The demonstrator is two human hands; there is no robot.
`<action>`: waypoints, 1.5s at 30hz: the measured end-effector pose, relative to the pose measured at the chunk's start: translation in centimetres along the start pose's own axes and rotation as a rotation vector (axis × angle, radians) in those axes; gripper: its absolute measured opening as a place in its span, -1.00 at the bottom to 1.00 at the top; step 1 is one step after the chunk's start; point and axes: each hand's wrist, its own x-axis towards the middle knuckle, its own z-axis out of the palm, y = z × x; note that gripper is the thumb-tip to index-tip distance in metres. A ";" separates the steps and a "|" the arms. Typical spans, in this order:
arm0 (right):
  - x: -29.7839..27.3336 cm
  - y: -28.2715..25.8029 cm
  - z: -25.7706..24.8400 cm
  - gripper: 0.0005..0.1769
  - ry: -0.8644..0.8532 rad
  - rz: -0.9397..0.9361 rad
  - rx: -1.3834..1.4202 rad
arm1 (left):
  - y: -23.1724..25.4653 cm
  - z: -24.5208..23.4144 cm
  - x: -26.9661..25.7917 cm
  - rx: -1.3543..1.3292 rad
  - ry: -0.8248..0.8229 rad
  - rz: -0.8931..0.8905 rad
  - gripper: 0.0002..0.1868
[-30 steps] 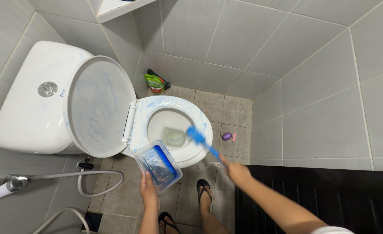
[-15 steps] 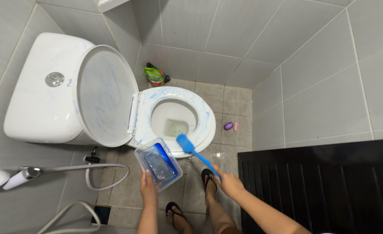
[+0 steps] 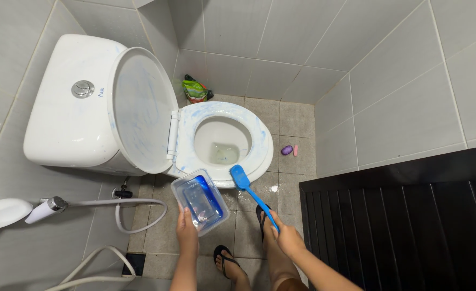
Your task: The person uses a blue toilet brush and a plastic container of water to scrub the toilet tank, seat, and bowl. They pour blue cleaning liquid from a bottle into the container and continue scrubbing the toilet surfaces.
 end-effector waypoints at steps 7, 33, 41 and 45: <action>3.1 0.1 0.6 -0.30 0.166 0.197 0.210 | 0.3 0.3 0.7 -0.009 -0.021 -0.010 -0.41; 0.1 -7.1 4.7 -0.24 0.454 -0.188 -0.079 | 1.2 -5.7 0.1 -0.002 0.022 0.032 -0.43; 13.0 -1.9 -4.6 -0.28 0.289 0.068 -0.030 | 0.6 -5.8 0.0 -0.007 0.015 0.000 -0.42; 12.0 -2.6 -3.3 -0.26 0.139 -0.048 -0.141 | 1.3 -6.1 -0.4 0.001 0.016 0.000 -0.41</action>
